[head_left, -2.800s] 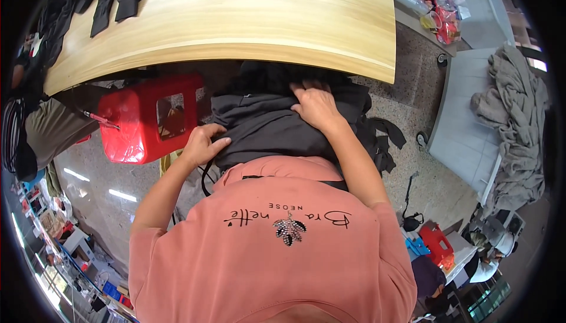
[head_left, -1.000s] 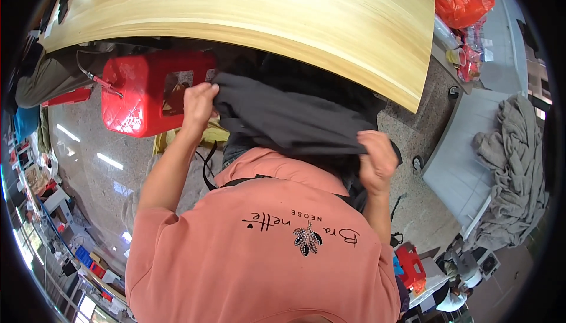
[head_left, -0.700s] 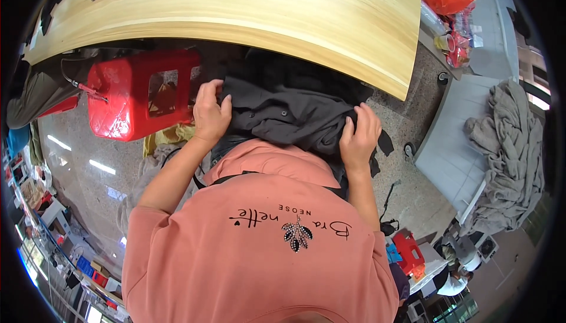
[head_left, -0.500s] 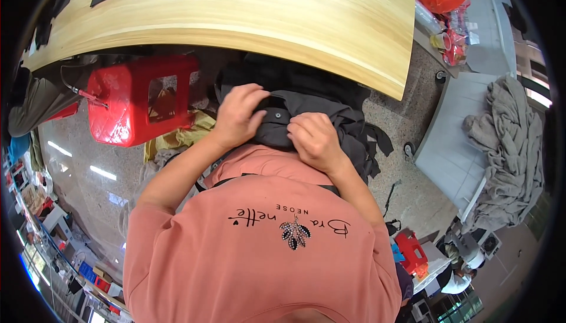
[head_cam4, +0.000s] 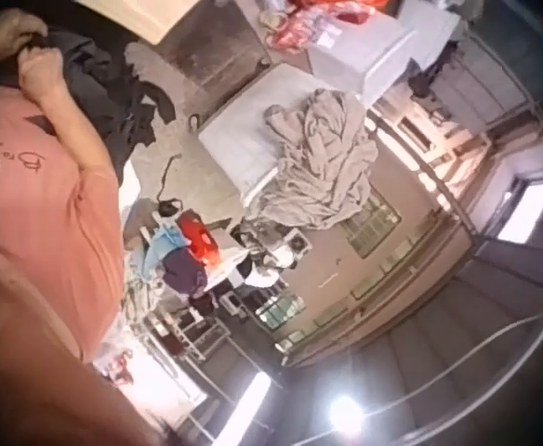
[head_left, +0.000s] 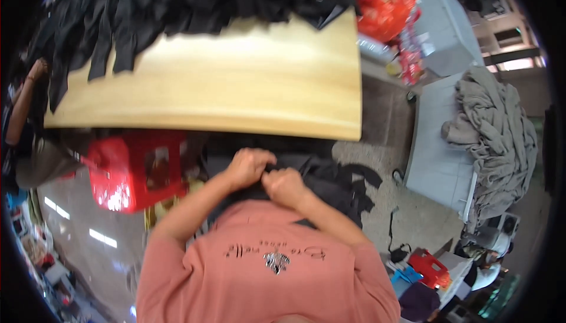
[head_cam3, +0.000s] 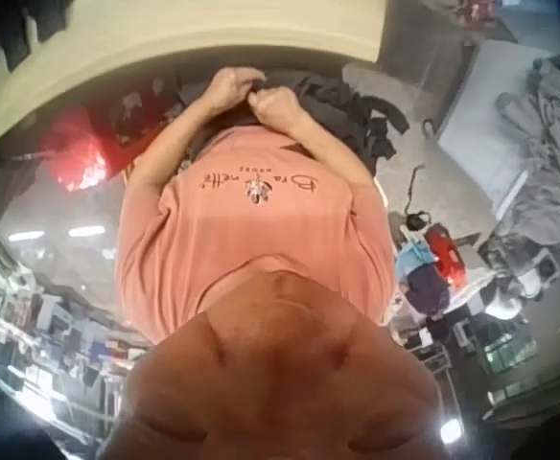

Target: Inspecting and folding black garments at a garment factory workbench.

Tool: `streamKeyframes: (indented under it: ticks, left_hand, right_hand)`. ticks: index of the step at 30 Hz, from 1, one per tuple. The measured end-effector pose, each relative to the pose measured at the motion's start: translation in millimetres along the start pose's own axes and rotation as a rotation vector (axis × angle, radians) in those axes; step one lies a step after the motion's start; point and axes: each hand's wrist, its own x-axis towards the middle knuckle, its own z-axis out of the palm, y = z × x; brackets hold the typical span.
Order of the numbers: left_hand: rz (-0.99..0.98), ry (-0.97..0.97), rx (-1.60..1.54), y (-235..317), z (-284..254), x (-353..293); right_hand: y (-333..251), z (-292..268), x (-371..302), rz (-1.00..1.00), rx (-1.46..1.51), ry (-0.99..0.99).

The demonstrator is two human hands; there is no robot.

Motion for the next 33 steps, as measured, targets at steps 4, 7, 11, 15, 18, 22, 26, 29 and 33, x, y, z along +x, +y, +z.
streamKeyframes:
  ticks: [4,7,11,15,18,22,26,29,33]
  left_hand:
    - [-0.078,-0.159,-0.045,-5,6,-5]
    - [-0.134,-0.126,-0.062,-10,9,-13]
    - [-0.116,-0.177,0.053,-2,0,-1]
    - [-0.120,-0.243,0.010,-1,-6,4]
    - [-0.204,-0.260,-0.142,-2,-5,3]
    - [-0.260,-0.295,-0.161,-2,-8,-1]
    - [-0.422,-0.373,-0.358,-12,-12,-14]
    - [-0.485,-0.451,-0.569,-10,-15,-21]
    - [-0.425,-0.515,-0.471,-16,-10,-27]
  right_hand:
    - [4,11,-6,-0.047,0.021,0.042]
    - [0,14,-5,-0.011,-0.032,-0.064]
    - [6,14,-6,-0.102,0.142,0.114]
    - [8,-2,-3,-0.178,0.313,0.223]
    - [9,-11,-2,-0.289,0.438,0.255]
    - [7,-16,4,-0.257,0.554,0.103]
    - [-1,-29,7,-0.260,0.667,0.081]
    - [6,-15,4,-0.285,0.588,0.045]
    - [3,-11,1,-0.252,0.560,-0.003]
